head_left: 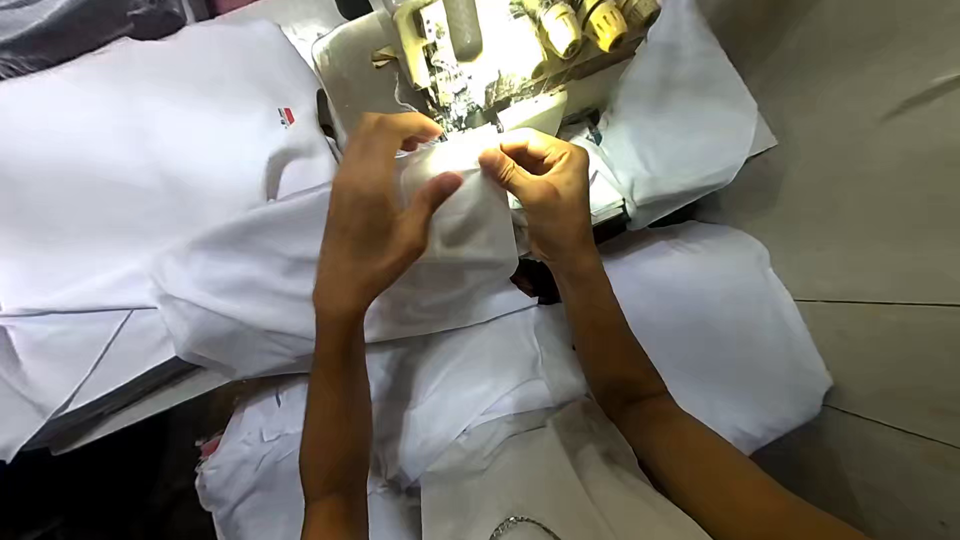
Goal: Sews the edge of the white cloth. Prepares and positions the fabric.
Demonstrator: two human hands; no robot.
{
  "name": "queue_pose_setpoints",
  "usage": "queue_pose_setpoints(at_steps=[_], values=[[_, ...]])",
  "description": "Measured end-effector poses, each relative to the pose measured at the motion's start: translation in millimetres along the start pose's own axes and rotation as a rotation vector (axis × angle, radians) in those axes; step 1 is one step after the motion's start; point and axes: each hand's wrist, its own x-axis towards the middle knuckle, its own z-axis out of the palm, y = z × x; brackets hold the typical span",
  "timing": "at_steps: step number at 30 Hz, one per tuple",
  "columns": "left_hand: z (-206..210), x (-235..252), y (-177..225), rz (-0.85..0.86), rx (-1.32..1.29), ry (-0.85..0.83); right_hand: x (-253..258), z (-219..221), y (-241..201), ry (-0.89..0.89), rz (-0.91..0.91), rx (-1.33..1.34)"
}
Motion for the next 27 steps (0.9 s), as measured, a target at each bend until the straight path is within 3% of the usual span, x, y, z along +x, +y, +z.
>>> queue_pose_setpoints(at_steps=[6, 13, 19, 27], values=[[20.7, 12.2, 1.3, -0.130, -0.152, 0.105, 0.6, -1.2, 2.3, 0.026, 0.003, 0.028], [29.4, 9.7, 2.7, -0.152, -0.088, 0.210, -1.6, 3.2, 8.2, 0.027, -0.012, -0.009], [25.7, 0.5, 6.0, -0.199, -0.033, 0.138, 0.0, 8.2, 10.6, 0.068, -0.043, -0.060], [31.6, -17.1, -0.7, -0.108, 0.113, 0.161, -11.6, 7.3, 24.2, 0.148, -0.054, -0.260]])
